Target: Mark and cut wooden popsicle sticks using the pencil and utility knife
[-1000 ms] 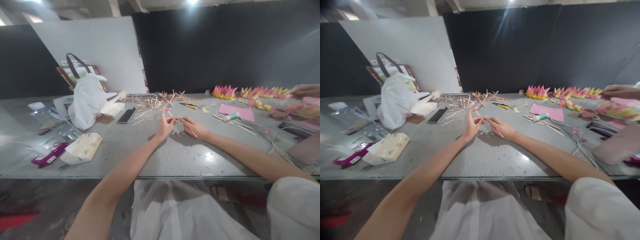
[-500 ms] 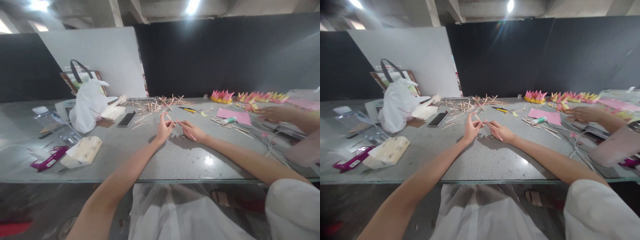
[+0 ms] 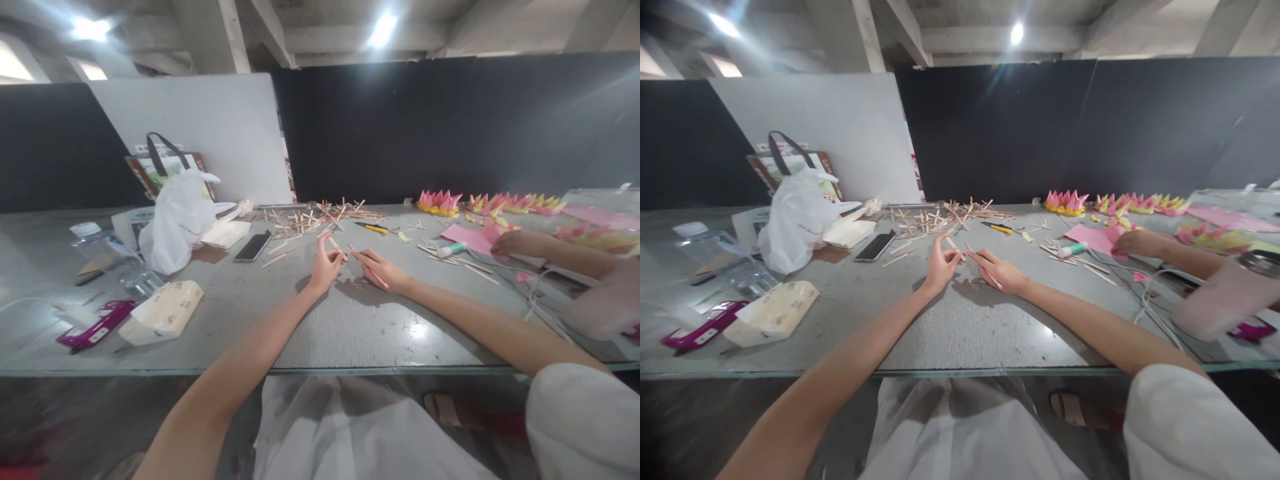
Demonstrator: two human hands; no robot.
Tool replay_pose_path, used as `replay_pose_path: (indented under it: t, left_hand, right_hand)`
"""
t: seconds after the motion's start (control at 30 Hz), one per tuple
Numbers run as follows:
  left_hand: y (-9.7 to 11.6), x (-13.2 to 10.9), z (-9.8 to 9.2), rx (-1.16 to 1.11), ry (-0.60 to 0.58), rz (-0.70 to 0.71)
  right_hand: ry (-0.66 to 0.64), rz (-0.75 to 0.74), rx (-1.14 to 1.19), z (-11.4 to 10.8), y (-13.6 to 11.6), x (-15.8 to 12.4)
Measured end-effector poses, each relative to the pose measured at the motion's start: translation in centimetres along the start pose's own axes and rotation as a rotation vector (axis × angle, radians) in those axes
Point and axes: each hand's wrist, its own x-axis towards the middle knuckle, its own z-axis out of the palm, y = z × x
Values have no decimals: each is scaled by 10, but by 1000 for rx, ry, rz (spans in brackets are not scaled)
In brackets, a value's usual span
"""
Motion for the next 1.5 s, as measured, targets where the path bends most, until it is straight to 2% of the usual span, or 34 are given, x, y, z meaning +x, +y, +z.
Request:
replay_pose_path:
  t: [0.23, 0.4, 0.83, 1.13, 1.3, 1.5]
  left_hand:
    - [2, -1, 0, 7, 4, -25]
    - [1, -1, 0, 30, -7, 13]
    - [22, -8, 5, 216, -155, 126]
    - [11, -5, 5, 165, -118, 81]
    - [9, -3, 4, 247, -97, 35]
    - [11, -1, 5, 305, -124, -27]
  right_hand:
    - [-8, 9, 17, 3, 4, -1]
    - [-6, 6, 38, 5, 7, -1]
    - [-5, -13, 42, 1, 3, 0]
    - [-12, -32, 52, 5, 8, -1]
    - [-44, -25, 43, 7, 12, -1]
    - [-102, 28, 31, 4, 10, 0]
